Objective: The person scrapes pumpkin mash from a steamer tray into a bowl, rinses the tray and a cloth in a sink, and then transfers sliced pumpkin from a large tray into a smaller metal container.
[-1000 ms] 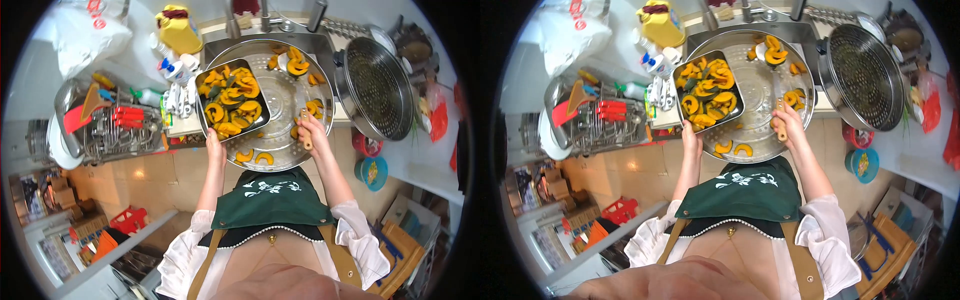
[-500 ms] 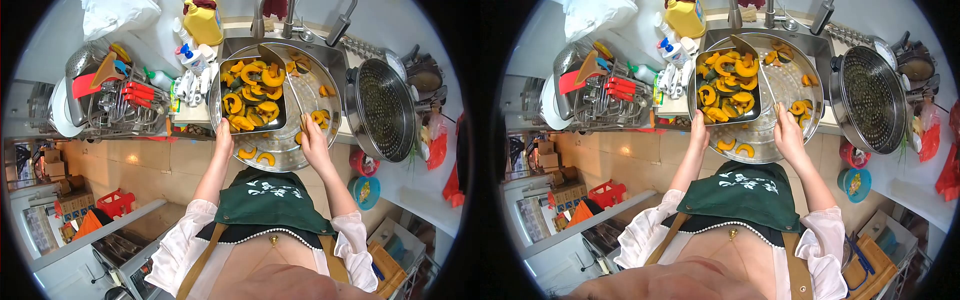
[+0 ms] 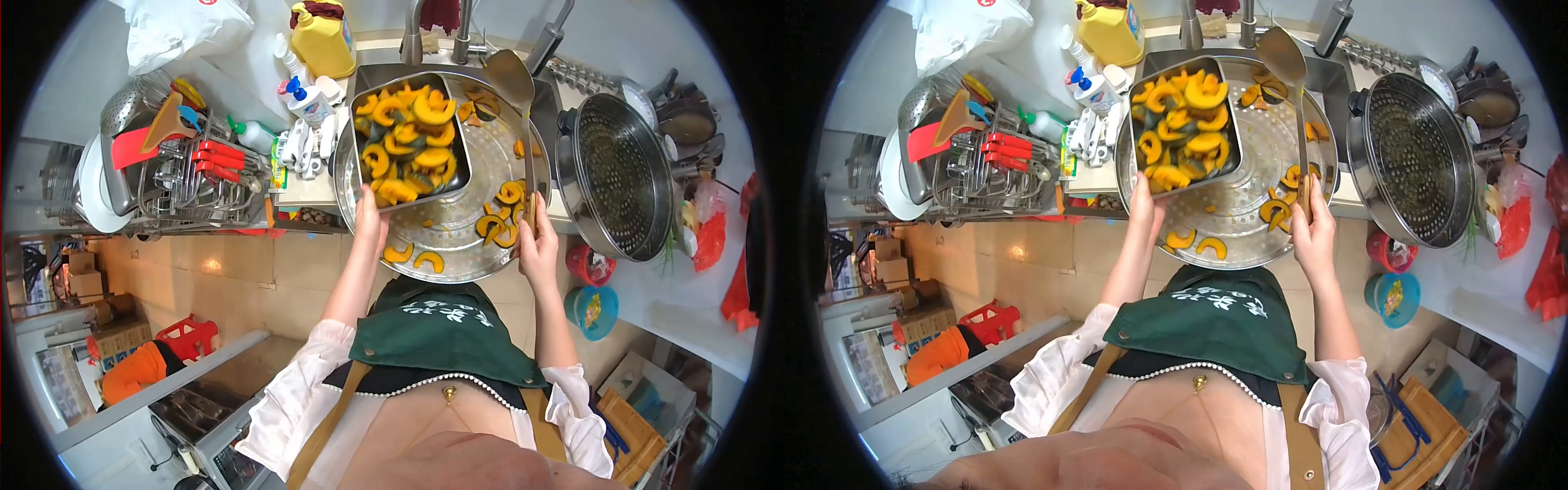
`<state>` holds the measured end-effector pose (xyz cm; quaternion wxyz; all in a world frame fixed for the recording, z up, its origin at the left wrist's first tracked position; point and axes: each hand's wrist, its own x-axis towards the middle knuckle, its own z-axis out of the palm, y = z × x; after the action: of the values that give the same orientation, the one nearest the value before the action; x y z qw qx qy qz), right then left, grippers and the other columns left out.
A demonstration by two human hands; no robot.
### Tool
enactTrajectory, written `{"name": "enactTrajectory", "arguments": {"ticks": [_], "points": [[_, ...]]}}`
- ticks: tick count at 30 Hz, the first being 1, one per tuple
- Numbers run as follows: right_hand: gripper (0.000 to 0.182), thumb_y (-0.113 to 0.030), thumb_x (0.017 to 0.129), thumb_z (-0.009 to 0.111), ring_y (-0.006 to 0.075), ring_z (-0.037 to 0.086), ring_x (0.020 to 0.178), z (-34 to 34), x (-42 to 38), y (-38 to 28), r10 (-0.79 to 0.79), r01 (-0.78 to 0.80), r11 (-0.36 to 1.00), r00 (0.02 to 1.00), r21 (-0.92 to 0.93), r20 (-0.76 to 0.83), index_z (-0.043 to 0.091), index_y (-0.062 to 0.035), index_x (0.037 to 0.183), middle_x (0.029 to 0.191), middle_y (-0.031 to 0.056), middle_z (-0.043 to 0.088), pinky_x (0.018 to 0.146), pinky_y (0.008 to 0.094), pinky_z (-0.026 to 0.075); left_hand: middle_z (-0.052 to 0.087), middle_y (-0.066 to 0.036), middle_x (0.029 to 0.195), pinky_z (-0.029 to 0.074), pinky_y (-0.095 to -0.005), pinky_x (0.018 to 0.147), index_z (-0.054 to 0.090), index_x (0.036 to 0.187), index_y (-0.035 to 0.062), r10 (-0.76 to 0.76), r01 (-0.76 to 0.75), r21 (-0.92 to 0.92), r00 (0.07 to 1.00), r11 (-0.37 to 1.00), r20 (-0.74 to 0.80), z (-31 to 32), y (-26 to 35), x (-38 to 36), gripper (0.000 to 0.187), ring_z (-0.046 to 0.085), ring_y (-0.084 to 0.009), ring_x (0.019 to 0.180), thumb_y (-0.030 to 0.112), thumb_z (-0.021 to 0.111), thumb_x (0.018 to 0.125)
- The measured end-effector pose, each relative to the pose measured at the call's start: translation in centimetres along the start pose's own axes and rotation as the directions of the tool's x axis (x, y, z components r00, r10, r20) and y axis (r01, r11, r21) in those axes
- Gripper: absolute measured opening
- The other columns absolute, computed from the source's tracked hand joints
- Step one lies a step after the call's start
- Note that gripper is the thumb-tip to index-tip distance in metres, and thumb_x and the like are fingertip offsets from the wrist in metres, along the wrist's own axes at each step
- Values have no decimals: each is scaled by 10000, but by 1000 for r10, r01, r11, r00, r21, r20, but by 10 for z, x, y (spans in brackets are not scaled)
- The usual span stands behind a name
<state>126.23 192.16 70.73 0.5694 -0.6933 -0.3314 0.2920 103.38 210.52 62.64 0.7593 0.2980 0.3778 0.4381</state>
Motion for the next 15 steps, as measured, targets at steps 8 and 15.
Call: {"name": "enactTrajectory", "arguments": {"ticks": [8,15], "points": [[544,-17,840,454,71,454,463,-16,5,23,379,-398,883,917,248,123,316,-19,1366,704,29,506,375,206,383,523,-97,1196,427,-371,901,412,1245,13,-8,8,-32,1000,999,-19,13,3,10,542,523,-227,1080,460,335,948],[149,-49,811,476,105,491,521,-31,50,22,656,-744,456,652,488,381,484,49,923,742,75,525,389,212,411,522,-108,1188,436,-389,883,412,1237,12,77,-73,49,993,996,-92,-5,-2,-2,527,531,-226,1067,448,348,949]]}}
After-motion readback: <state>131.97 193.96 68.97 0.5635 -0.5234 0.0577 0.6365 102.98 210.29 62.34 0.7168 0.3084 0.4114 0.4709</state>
